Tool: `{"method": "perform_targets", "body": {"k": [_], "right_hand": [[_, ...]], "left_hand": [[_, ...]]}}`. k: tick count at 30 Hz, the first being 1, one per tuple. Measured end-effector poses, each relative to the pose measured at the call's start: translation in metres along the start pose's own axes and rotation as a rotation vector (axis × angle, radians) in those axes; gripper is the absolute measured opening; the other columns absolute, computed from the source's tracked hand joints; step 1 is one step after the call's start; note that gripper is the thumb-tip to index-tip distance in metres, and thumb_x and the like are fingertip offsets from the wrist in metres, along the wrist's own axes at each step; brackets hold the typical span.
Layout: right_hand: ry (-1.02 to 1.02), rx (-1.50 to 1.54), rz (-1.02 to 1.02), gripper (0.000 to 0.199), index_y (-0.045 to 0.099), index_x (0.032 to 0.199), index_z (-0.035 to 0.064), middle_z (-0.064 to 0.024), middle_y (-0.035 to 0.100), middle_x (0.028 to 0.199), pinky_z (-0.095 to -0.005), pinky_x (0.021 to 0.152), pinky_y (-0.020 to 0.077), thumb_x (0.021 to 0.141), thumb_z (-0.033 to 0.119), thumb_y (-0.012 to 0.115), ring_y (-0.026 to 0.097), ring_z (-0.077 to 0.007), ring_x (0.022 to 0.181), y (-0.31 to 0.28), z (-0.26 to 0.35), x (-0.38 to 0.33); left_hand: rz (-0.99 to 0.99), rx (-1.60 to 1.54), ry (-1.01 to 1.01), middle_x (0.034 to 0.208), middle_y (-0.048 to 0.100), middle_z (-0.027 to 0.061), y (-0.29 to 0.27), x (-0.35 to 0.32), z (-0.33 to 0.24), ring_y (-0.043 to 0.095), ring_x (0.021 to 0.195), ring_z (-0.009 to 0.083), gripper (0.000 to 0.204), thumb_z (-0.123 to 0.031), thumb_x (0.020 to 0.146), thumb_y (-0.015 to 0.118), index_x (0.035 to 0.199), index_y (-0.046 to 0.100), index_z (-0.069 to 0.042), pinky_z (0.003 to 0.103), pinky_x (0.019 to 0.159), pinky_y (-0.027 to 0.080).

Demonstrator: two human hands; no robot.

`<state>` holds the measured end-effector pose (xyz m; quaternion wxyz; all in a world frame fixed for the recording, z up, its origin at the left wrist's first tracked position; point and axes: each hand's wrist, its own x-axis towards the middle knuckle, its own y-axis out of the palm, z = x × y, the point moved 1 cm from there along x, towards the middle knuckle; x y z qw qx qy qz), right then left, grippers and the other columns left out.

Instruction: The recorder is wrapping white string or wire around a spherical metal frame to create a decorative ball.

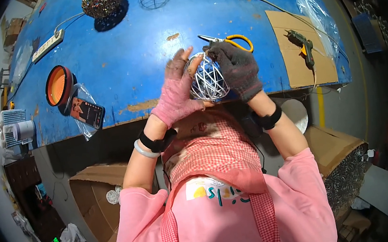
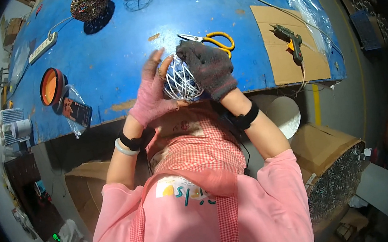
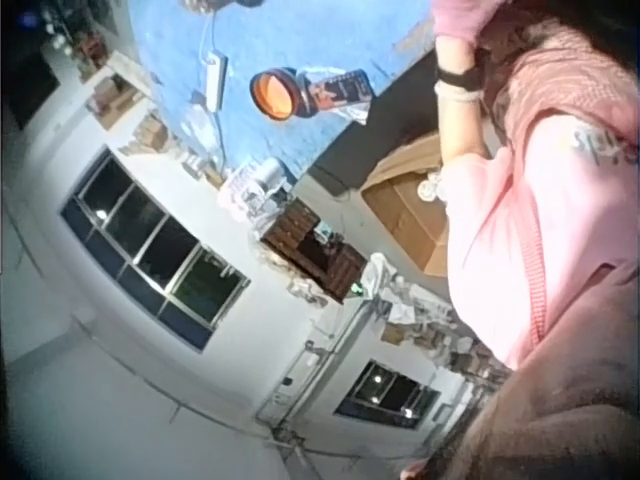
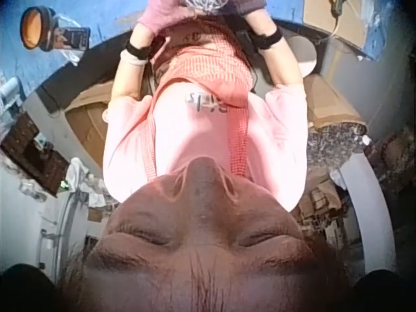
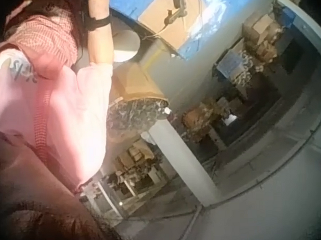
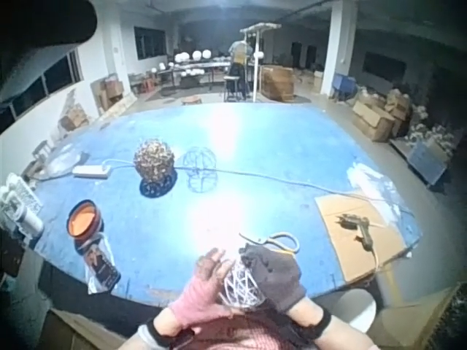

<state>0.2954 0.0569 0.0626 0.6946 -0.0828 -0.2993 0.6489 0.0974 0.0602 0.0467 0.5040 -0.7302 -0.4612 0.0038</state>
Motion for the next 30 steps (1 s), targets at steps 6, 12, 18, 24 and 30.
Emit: {"method": "perform_targets", "body": {"k": [6, 12, 18, 24, 30], "right_hand": [[-0.086, -0.030, -0.167, 0.020, 0.071, 0.108, 0.0016, -0.0114, 0.075, 0.099, -0.0305, 0.078, 0.0562, 0.098, 0.012, 0.058, 0.073, -0.0199, 0.088, -0.001, -0.018, -0.008], [-0.131, -0.094, -0.016, 0.020, 0.070, 0.110, 0.0030, -0.0110, 0.075, 0.097, -0.0276, 0.078, 0.0558, 0.099, 0.015, 0.059, 0.072, -0.0143, 0.090, -0.032, 0.009, 0.024], [-0.157, -0.428, 0.381, 0.033, 0.064, 0.122, 0.0129, -0.0134, 0.070, 0.109, -0.0415, 0.085, 0.0529, 0.092, 0.025, 0.057, 0.068, -0.0327, 0.099, -0.009, -0.057, 0.030], [-0.017, -0.003, -0.107, 0.021, 0.072, 0.110, 0.0056, -0.0131, 0.073, 0.103, -0.0352, 0.082, 0.0556, 0.092, 0.009, 0.062, 0.071, -0.0277, 0.096, 0.002, 0.007, 0.005], [-0.296, -0.123, -0.147, 0.018, 0.072, 0.106, 0.0053, -0.0138, 0.073, 0.102, -0.0343, 0.078, 0.0567, 0.091, 0.006, 0.061, 0.072, -0.0269, 0.089, 0.011, 0.010, -0.004]], "left_hand": [[-0.034, -0.309, -0.159, 0.150, 0.040, 0.0154, 0.024, 0.008, -0.008, 0.041, 0.138, 0.0348, 0.095, -0.028, 0.059, 0.090, 0.141, 0.047, -0.008, 0.044, 0.113, 0.038], [-0.022, -0.323, -0.161, 0.145, 0.044, 0.0165, 0.023, 0.010, -0.006, 0.043, 0.134, 0.0361, 0.091, -0.031, 0.060, 0.089, 0.139, 0.049, -0.009, 0.045, 0.112, 0.037], [-0.046, -0.321, -0.158, 0.145, 0.043, 0.0157, 0.021, 0.008, -0.011, 0.042, 0.134, 0.0369, 0.094, -0.036, 0.061, 0.089, 0.142, 0.047, -0.009, 0.043, 0.112, 0.036], [-0.180, 0.043, 0.044, 0.149, 0.039, 0.0193, 0.014, -0.003, 0.012, 0.040, 0.137, 0.0388, 0.108, -0.038, 0.058, 0.092, 0.146, 0.039, -0.005, 0.047, 0.115, 0.034], [-0.101, -0.492, -0.239, 0.149, 0.039, 0.0194, -0.001, 0.016, -0.001, 0.039, 0.139, 0.0365, 0.101, -0.034, 0.065, 0.089, 0.146, 0.039, -0.004, 0.041, 0.114, 0.034]]}}
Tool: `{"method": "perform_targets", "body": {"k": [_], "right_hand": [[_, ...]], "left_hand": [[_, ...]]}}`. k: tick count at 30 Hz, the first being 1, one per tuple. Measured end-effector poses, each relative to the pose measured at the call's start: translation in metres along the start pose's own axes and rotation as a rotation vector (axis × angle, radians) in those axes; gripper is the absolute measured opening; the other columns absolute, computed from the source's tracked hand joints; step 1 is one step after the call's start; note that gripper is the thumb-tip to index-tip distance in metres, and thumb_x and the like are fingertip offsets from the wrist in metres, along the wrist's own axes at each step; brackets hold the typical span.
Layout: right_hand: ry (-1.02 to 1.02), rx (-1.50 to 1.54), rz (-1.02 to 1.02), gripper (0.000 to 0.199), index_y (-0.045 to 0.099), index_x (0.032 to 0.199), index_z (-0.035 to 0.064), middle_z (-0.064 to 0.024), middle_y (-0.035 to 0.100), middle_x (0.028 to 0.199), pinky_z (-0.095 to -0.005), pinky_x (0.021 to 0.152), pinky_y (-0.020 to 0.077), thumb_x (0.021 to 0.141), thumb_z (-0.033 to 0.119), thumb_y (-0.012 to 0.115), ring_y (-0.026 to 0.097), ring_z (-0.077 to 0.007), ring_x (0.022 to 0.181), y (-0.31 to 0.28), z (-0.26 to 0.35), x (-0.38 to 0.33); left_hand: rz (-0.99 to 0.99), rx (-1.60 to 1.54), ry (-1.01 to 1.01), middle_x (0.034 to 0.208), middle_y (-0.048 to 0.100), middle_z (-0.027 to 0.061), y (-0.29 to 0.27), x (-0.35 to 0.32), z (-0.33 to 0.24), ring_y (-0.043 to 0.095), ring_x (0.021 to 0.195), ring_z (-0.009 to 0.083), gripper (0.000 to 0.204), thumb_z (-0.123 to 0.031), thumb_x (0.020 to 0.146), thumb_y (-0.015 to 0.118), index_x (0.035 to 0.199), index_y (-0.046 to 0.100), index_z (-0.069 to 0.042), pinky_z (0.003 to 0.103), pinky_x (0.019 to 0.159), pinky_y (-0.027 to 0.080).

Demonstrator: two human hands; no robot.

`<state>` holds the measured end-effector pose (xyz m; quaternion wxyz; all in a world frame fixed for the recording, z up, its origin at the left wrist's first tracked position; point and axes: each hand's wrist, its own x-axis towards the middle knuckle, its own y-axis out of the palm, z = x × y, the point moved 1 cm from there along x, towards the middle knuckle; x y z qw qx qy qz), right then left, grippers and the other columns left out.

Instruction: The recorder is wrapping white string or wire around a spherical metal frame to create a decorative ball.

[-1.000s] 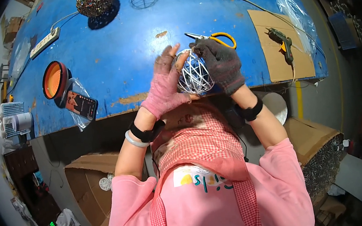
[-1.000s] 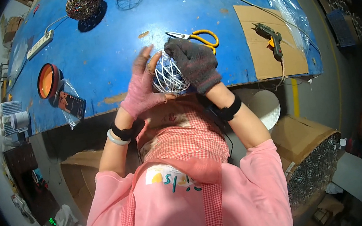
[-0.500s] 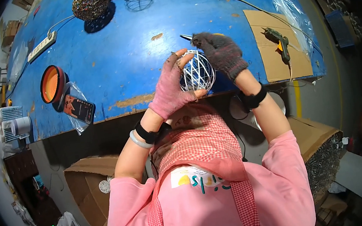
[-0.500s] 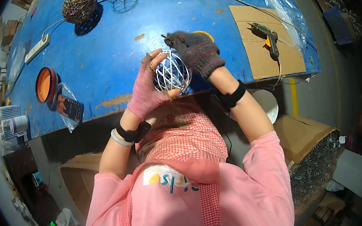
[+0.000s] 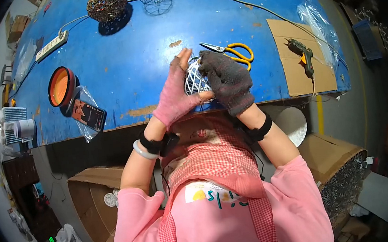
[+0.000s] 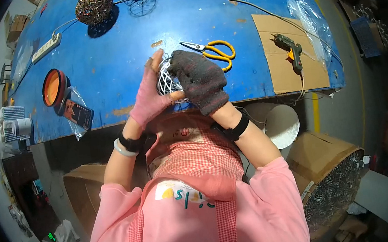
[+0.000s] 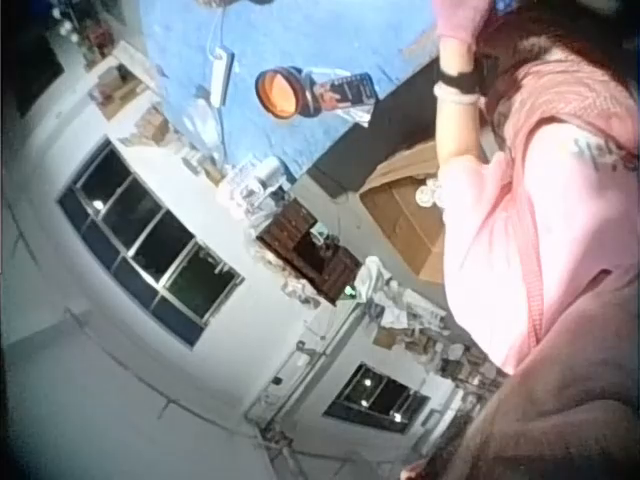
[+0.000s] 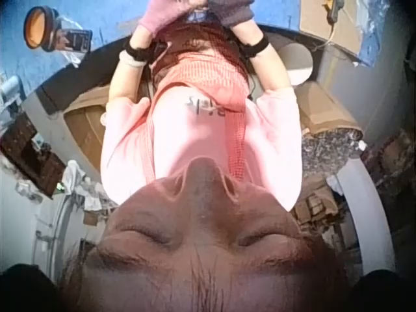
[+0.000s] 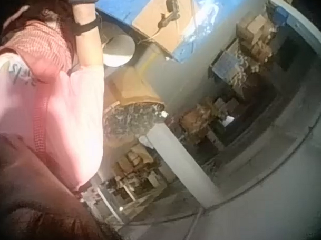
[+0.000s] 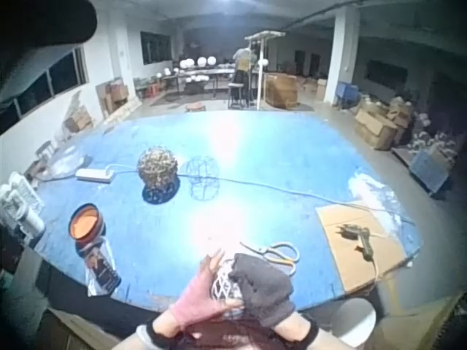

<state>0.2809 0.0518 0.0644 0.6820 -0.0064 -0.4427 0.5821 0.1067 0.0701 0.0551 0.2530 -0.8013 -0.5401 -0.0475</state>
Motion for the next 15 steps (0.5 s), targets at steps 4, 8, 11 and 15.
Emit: {"method": "perform_targets", "body": {"k": [4, 8, 11, 15], "right_hand": [[0.142, 0.138, 0.123, 0.015, 0.071, 0.103, 0.0048, -0.0116, 0.074, 0.099, -0.0324, 0.077, 0.0569, 0.091, 0.006, 0.061, 0.072, -0.0234, 0.086, -0.021, -0.004, 0.013], [0.105, -0.095, 0.241, 0.021, 0.072, 0.103, 0.0066, -0.0120, 0.073, 0.099, -0.0323, 0.081, 0.0558, 0.098, 0.018, 0.055, 0.072, -0.0239, 0.090, -0.029, -0.046, 0.039], [0.006, -0.220, 0.607, 0.028, 0.068, 0.116, 0.0093, -0.0128, 0.070, 0.111, -0.0368, 0.087, 0.0538, 0.093, 0.016, 0.054, 0.068, -0.0305, 0.100, 0.002, -0.089, 0.021], [0.003, -0.156, 0.340, 0.023, 0.069, 0.112, 0.0029, -0.0136, 0.070, 0.110, -0.0364, 0.086, 0.0547, 0.095, 0.010, 0.055, 0.069, -0.0292, 0.099, 0.001, -0.058, -0.003]], "left_hand": [[0.069, 0.048, -0.025, 0.135, 0.049, 0.0182, 0.003, -0.001, 0.010, 0.048, 0.128, 0.0363, 0.088, -0.031, 0.065, 0.088, 0.139, 0.047, -0.008, 0.042, 0.110, 0.040], [0.073, 0.113, 0.046, 0.141, 0.046, 0.0186, 0.007, -0.009, 0.010, 0.046, 0.130, 0.0374, 0.087, -0.035, 0.065, 0.087, 0.139, 0.049, -0.009, 0.045, 0.110, 0.039], [0.107, 0.178, 0.115, 0.146, 0.043, 0.0185, 0.011, -0.016, 0.007, 0.041, 0.134, 0.0391, 0.091, -0.039, 0.066, 0.086, 0.143, 0.047, -0.010, 0.047, 0.110, 0.037], [0.133, 0.106, 0.290, 0.150, 0.038, 0.0169, 0.008, -0.028, 0.023, 0.039, 0.137, 0.0405, 0.090, -0.038, 0.066, 0.087, 0.142, 0.048, -0.013, 0.051, 0.111, 0.035]]}}
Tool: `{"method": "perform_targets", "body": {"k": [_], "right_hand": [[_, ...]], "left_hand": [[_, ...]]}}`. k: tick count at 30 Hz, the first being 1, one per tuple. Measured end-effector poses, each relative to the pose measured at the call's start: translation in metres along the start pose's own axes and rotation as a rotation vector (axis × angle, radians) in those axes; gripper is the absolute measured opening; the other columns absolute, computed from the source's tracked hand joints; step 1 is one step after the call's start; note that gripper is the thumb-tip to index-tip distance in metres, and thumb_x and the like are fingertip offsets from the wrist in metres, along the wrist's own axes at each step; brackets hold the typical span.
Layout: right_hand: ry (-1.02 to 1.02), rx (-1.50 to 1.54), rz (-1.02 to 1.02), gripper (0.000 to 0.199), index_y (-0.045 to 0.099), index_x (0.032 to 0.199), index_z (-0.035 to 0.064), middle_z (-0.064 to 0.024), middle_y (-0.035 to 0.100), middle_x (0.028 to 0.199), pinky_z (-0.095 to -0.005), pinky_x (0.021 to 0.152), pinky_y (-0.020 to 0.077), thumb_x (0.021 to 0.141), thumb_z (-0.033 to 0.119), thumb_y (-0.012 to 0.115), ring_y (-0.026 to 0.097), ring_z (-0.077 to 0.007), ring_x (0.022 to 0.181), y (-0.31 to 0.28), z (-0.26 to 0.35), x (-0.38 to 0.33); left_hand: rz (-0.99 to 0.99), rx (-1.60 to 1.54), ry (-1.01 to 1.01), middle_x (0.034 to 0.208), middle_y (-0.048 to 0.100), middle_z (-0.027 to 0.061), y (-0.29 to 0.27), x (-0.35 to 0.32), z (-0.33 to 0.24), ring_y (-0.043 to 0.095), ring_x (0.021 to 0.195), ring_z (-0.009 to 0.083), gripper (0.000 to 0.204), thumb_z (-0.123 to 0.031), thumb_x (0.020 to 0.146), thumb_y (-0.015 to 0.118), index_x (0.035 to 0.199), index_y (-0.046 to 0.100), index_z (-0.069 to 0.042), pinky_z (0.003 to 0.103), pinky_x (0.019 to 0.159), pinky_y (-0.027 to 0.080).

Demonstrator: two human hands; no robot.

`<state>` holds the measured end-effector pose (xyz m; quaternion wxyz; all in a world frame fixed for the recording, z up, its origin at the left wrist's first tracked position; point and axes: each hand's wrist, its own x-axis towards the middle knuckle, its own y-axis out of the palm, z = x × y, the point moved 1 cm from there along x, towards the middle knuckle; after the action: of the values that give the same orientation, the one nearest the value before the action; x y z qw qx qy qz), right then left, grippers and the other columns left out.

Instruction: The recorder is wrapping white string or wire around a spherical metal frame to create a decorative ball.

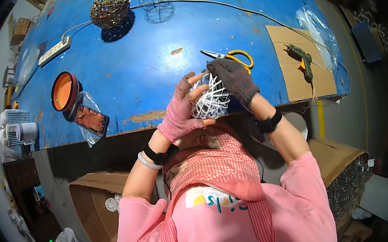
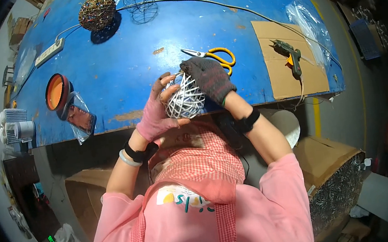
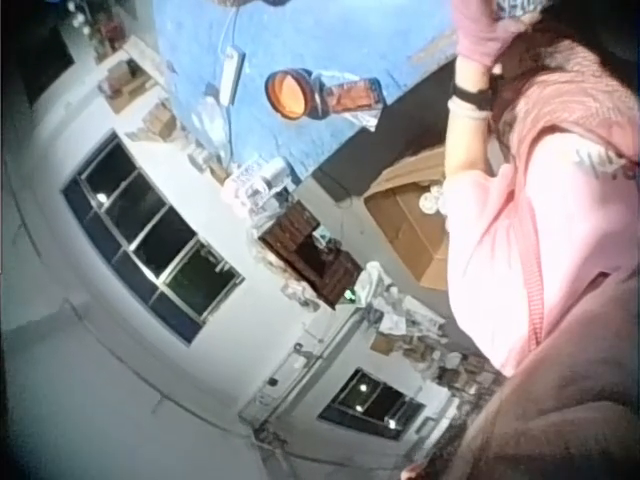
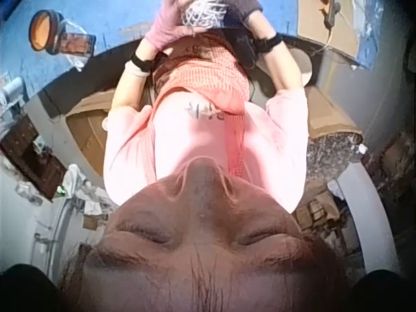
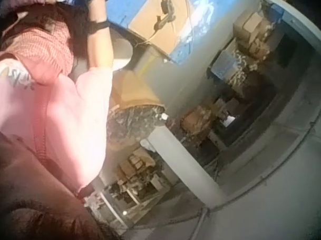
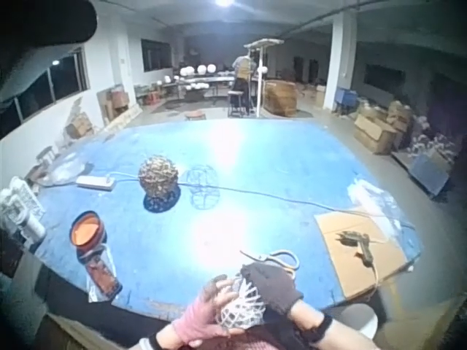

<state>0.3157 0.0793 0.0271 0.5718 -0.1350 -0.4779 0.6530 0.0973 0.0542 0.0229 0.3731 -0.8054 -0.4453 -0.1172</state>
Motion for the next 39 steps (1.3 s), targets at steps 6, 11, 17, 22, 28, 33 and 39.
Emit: {"method": "perform_targets", "body": {"k": [6, 11, 17, 22, 28, 33, 39], "right_hand": [[0.255, 0.228, -0.301, 0.020, 0.071, 0.105, 0.0019, -0.0123, 0.074, 0.095, -0.0317, 0.076, 0.0558, 0.098, 0.014, 0.057, 0.073, -0.0253, 0.086, -0.003, 0.038, -0.005], [0.296, 0.207, -0.298, 0.018, 0.072, 0.102, 0.0055, -0.0126, 0.073, 0.090, -0.0331, 0.072, 0.0556, 0.098, 0.016, 0.058, 0.073, -0.0258, 0.084, 0.000, 0.033, -0.016], [0.053, 0.116, -0.321, 0.021, 0.073, 0.103, 0.0065, -0.0113, 0.074, 0.091, -0.0335, 0.073, 0.0559, 0.099, 0.020, 0.058, 0.072, -0.0259, 0.082, -0.028, 0.035, 0.013], [0.158, -0.088, -0.060, 0.025, 0.068, 0.113, 0.0123, -0.0102, 0.070, 0.106, -0.0412, 0.083, 0.0526, 0.095, 0.016, 0.052, 0.067, -0.0307, 0.097, 0.020, -0.009, -0.013], [0.400, 0.243, -0.090, 0.025, 0.068, 0.113, 0.0087, -0.0121, 0.069, 0.105, -0.0405, 0.080, 0.0532, 0.094, 0.014, 0.054, 0.067, -0.0299, 0.093, 0.013, 0.030, 0.000], [0.154, 0.109, -0.340, 0.021, 0.074, 0.105, 0.0042, -0.0113, 0.074, 0.096, -0.0330, 0.076, 0.0549, 0.097, 0.015, 0.058, 0.072, -0.0242, 0.086, -0.004, 0.043, 0.005], [0.115, 0.175, -0.357, 0.020, 0.072, 0.108, 0.0044, -0.0115, 0.074, 0.092, -0.0310, 0.071, 0.0556, 0.095, 0.015, 0.062, 0.073, -0.0236, 0.081, -0.015, 0.051, -0.003]], "left_hand": [[-0.099, -0.038, -0.173, 0.157, 0.029, 0.0162, -0.015, 0.015, -0.019, 0.037, 0.140, 0.0382, 0.092, -0.028, 0.071, 0.085, 0.150, 0.040, -0.016, 0.045, 0.112, 0.036], [-0.100, 0.043, -0.269, 0.141, 0.052, 0.0134, -0.018, 0.023, -0.007, 0.052, 0.125, 0.0346, 0.063, -0.024, 0.076, 0.079, 0.135, 0.057, -0.013, 0.041, 0.107, 0.042], [-0.198, 0.025, -0.254, 0.133, 0.057, 0.0123, -0.008, 0.014, -0.013, 0.053, 0.123, 0.0337, 0.053, -0.021, 0.076, 0.078, 0.125, 0.062, -0.011, 0.042, 0.104, 0.044], [-0.235, 0.081, -0.211, 0.133, 0.057, 0.0126, -0.005, 0.013, -0.019, 0.052, 0.125, 0.0352, 0.053, -0.021, 0.074, 0.079, 0.124, 0.063, -0.011, 0.044, 0.103, 0.045], [-0.326, 0.085, -0.017, 0.147, 0.043, 0.0173, 0.011, -0.012, 0.008, 0.041, 0.137, 0.0379, 0.069, -0.026, 0.073, 0.082, 0.134, 0.054, -0.011, 0.047, 0.110, 0.040], [-0.188, -0.085, -0.285, 0.156, 0.029, 0.0190, 0.005, -0.004, -0.012, 0.029, 0.146, 0.0372, 0.104, -0.044, 0.068, 0.088, 0.150, 0.036, -0.007, 0.044, 0.115, 0.033], [0.009, 0.025, -0.365, 0.144, 0.045, 0.0185, -0.008, 0.037, -0.018, 0.042, 0.135, 0.0384, 0.086, -0.035, 0.068, 0.085, 0.142, 0.049, -0.011, 0.046, 0.112, 0.037]]}}
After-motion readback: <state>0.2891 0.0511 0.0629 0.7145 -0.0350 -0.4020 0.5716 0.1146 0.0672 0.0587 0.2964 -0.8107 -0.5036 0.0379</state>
